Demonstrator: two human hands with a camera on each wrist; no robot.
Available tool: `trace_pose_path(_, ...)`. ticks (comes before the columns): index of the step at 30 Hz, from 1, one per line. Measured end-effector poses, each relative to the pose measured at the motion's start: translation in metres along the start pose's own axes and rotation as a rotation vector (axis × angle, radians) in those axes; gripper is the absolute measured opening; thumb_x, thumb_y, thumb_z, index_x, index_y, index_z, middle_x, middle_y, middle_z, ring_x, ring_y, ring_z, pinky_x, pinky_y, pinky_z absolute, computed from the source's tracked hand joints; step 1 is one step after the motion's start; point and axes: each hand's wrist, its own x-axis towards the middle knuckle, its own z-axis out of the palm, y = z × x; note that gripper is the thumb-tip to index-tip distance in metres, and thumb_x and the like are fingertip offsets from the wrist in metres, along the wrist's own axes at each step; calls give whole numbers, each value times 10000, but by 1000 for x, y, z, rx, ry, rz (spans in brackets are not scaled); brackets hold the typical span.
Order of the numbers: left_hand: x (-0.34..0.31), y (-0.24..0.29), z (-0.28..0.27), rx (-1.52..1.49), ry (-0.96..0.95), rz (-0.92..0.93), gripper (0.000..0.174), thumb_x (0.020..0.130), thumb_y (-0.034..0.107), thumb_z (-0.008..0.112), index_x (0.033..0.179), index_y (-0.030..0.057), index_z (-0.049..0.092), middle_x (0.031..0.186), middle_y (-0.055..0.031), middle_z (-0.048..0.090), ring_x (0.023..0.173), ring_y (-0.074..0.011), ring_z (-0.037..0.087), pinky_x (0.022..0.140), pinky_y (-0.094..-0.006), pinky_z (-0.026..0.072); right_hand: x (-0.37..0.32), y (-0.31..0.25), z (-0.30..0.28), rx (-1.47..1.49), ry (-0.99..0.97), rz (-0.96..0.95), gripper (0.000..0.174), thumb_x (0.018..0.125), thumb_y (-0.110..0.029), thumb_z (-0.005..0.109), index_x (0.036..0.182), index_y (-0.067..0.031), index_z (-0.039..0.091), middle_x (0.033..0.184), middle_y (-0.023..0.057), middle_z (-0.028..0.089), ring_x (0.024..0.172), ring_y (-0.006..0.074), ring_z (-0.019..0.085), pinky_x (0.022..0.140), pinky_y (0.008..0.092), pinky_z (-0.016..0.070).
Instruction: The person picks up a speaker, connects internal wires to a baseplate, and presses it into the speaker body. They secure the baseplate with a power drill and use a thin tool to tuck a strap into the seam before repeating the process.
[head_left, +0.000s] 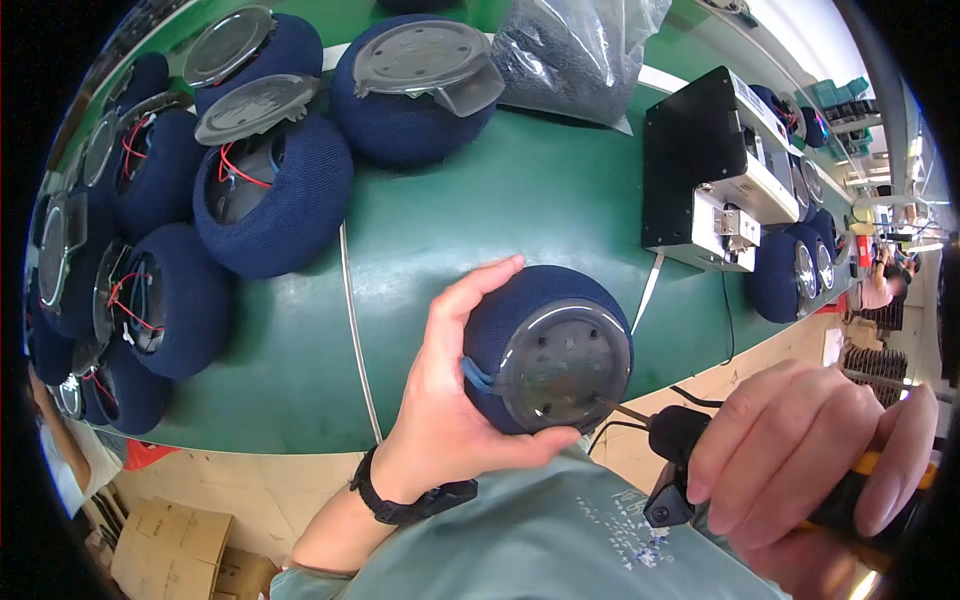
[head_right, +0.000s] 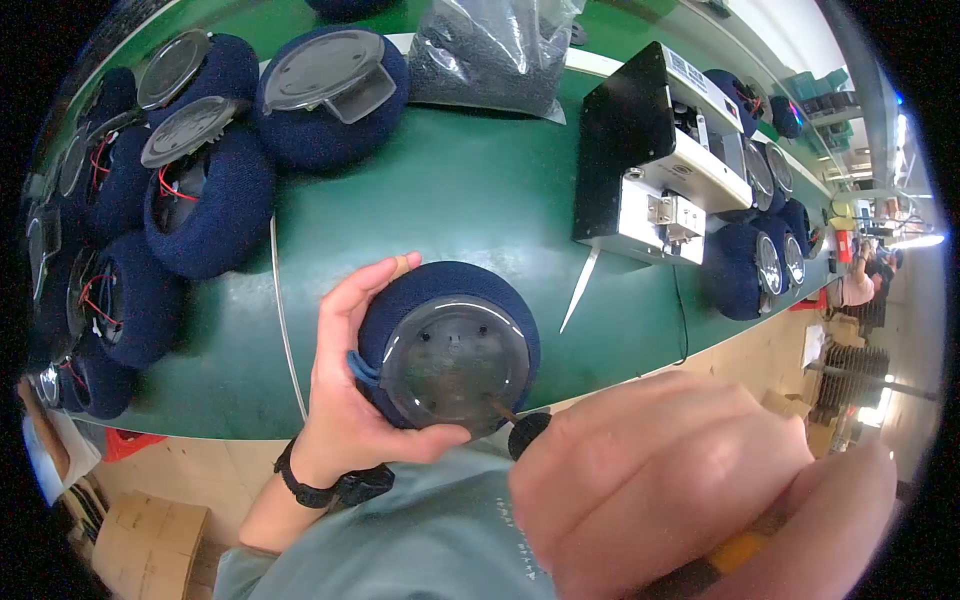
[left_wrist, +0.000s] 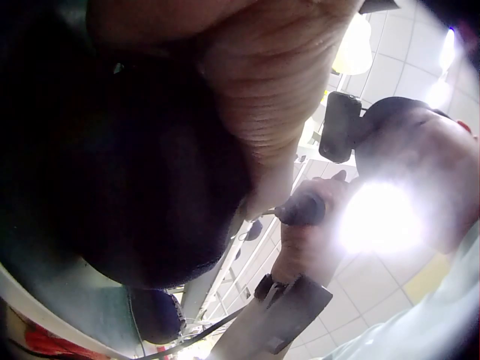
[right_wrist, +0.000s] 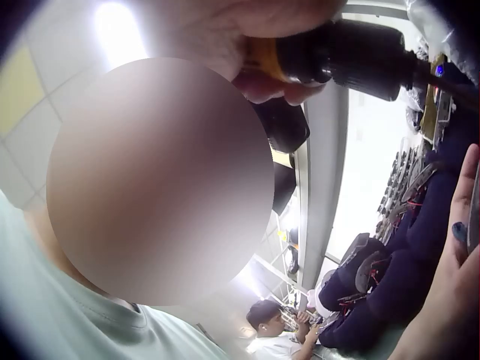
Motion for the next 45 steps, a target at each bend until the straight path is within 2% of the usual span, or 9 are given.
trace_pose_path(3,-1,-1,0,-44,7,-6,1309,562,200,1073,1614,-17,324,1628,-258,444,1505,-351,491,1279,-468,377,-1,-2,-1,4,-46,44,507,895,-112,911,1180,-103,492,694,90,690,516,207,684,510,352,627)
trace_pose_path(11,-1,0,1,-59,12,-26,1252,584,161,1056,1607,-3,351,1639,-222,456,1511,-326,490,1277,-454,379,-18,5,-19,441,-134,331,264,1022,-261,769,1176,-50,732,973,120,775,911,215,766,790,385,595)
trace_pose_path(12,-1,0,1,-57,16,-19,1252,584,161,1056,1607,-3,351,1639,-222,456,1511,-326,490,1277,-454,379,16,12,0,91,-229,70,501,938,-207,906,1184,-116,479,702,70,686,523,212,682,520,366,619)
trace_pose_path(19,-1,2,0,21,14,10,1216,593,201,1049,1603,24,394,1629,-207,465,1500,-337,502,1264,-455,402,7,14,-19,211,60,-156,473,1082,-375,722,1370,-75,495,709,-3,623,545,122,626,542,320,570)
trace_pose_path(21,-2,1,3,-7,19,1,1188,597,216,1048,1598,46,432,1621,-197,473,1491,-346,513,1249,-457,427,5,0,-44,39,492,-285,454,1131,-400,633,1399,-48,534,723,-24,558,561,82,540,537,291,492)
trace_pose_path(25,-5,-11,4,-62,52,32,1177,596,268,1065,1570,66,436,1615,-246,481,1496,-383,508,1247,-501,420,17,25,-111,-385,800,-252,316,1125,-269,670,1332,-37,615,700,-8,520,556,119,523,524,320,479)
trace_pose_path(27,-6,-19,0,144,33,225,1196,609,403,1079,1541,72,407,1608,-289,461,1506,-423,486,1235,-546,429,15,41,-126,-285,730,-234,248,1125,-215,670,1284,-27,637,689,2,516,542,116,513,517,319,477)
trace_pose_path(32,-4,-2,-4,297,-15,240,646,674,409,1035,1171,156,708,1596,-356,467,1502,-522,477,1199,-619,429,9,51,-125,-290,687,-187,183,1098,-150,707,1215,-22,650,664,13,544,507,109,505,502,314,484)
trace_pose_path(45,-3,7,-5,272,-21,160,561,648,299,1035,1135,159,794,1631,-328,441,1510,-514,466,1209,-617,417,11,55,-117,-327,640,-151,149,1067,-113,748,1085,-28,627,647,8,576,499,101,535,499,284,475)
